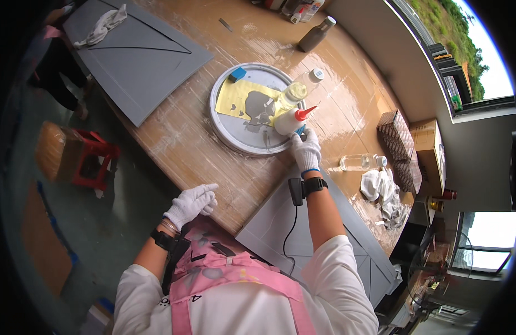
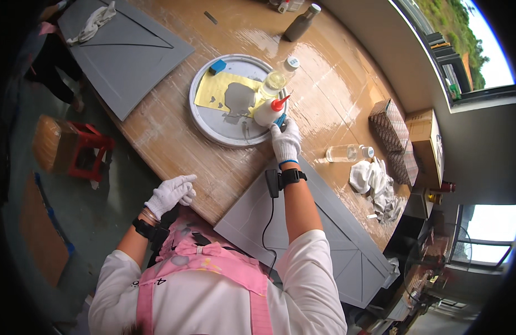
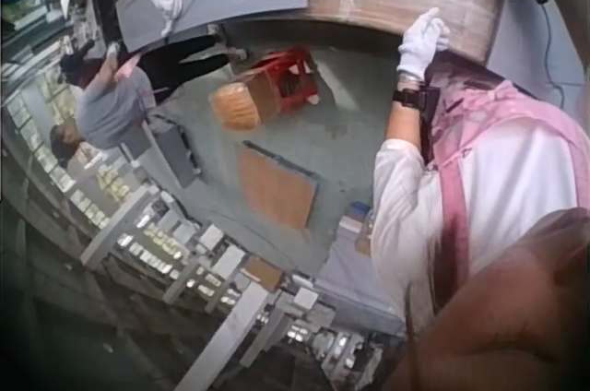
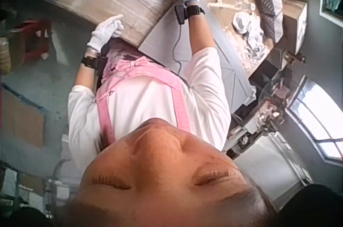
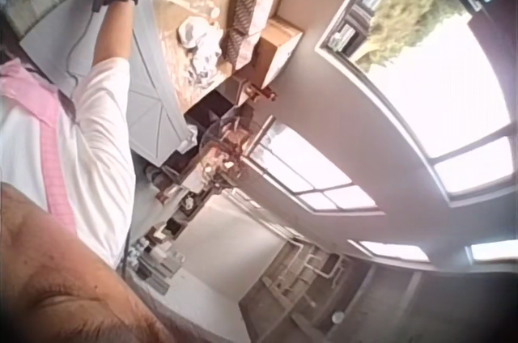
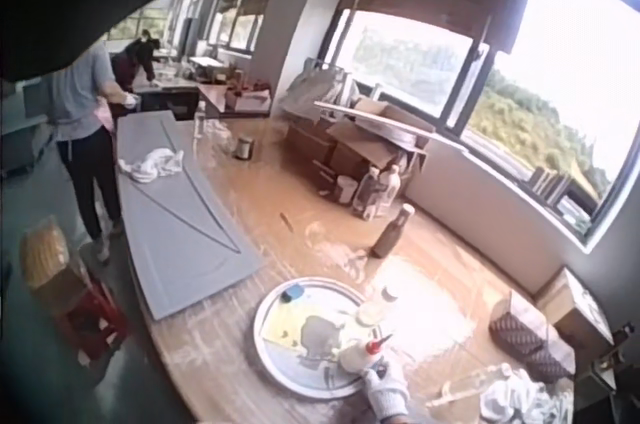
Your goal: Wiping and finishing a furniture panel with a cloth and a sanding block.
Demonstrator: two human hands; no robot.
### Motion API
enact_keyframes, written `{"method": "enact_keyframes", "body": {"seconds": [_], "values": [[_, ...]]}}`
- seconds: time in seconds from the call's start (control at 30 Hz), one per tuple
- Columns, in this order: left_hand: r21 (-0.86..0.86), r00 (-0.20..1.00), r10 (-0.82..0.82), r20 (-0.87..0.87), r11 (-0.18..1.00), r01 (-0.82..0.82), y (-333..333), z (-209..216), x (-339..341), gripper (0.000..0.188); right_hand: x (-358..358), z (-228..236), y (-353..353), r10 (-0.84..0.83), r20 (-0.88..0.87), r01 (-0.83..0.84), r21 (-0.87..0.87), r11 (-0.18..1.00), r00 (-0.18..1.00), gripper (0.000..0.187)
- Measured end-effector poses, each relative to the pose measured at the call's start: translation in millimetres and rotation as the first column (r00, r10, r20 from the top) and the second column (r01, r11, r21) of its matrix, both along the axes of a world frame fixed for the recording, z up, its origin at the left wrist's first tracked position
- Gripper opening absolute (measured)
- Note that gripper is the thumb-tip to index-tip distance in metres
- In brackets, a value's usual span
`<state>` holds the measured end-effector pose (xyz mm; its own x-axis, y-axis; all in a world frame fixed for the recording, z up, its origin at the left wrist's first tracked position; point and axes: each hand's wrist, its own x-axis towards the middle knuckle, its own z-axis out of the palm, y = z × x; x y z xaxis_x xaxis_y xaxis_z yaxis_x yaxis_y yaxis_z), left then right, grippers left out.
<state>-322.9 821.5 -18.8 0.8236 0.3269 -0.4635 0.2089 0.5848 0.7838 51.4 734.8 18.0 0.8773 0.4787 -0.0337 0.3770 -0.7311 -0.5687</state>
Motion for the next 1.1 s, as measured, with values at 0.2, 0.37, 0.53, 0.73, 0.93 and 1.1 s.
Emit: {"method": "enact_keyframes", "body": {"seconds": [0.2, 0.37, 0.53, 0.73, 0.93, 1.1], "values": [[-0.094, 0.999, 0.001, -0.045, 0.996, -0.005, 5.5, 4.0, 8.3, 0.046, 14.3, -15.4, -13.8, -0.162, -0.324, 0.254, 0.265, 0.930, 0.932, 0.032], [-0.105, 0.996, -0.036, -0.084, 0.994, 0.027, 12.3, 0.3, 8.4, 0.047, -5.3, 20.4, -46.3, 0.163, -0.699, 0.438, 0.594, 0.674, 0.696, 0.021], [-0.019, 0.982, -0.106, -0.154, 0.994, 0.104, 19.8, 10.4, 9.3, 0.049, -52.4, 66.3, -46.3, 0.174, -0.463, 0.084, 0.484, 0.871, 0.869, 0.039], [-0.028, 0.982, -0.121, -0.148, 0.993, 0.118, 19.7, 9.2, 11.4, 0.046, -72.8, 64.2, -15.2, 0.367, -0.548, 0.046, 0.599, 0.800, 0.752, 0.044], [-0.055, 0.986, -0.108, -0.130, 0.993, 0.102, 19.2, 6.3, 7.1, 0.045, -81.5, 65.5, 5.3, 0.521, -0.695, 0.214, 0.679, 0.703, 0.495, 0.037], [-0.025, 0.979, -0.139, -0.148, 0.990, 0.137, 21.1, 4.2, 7.1, 0.045, -75.2, 49.9, 22.8, 0.427, 0.231, -0.469, 0.177, 0.865, 0.874, 0.042]]}}
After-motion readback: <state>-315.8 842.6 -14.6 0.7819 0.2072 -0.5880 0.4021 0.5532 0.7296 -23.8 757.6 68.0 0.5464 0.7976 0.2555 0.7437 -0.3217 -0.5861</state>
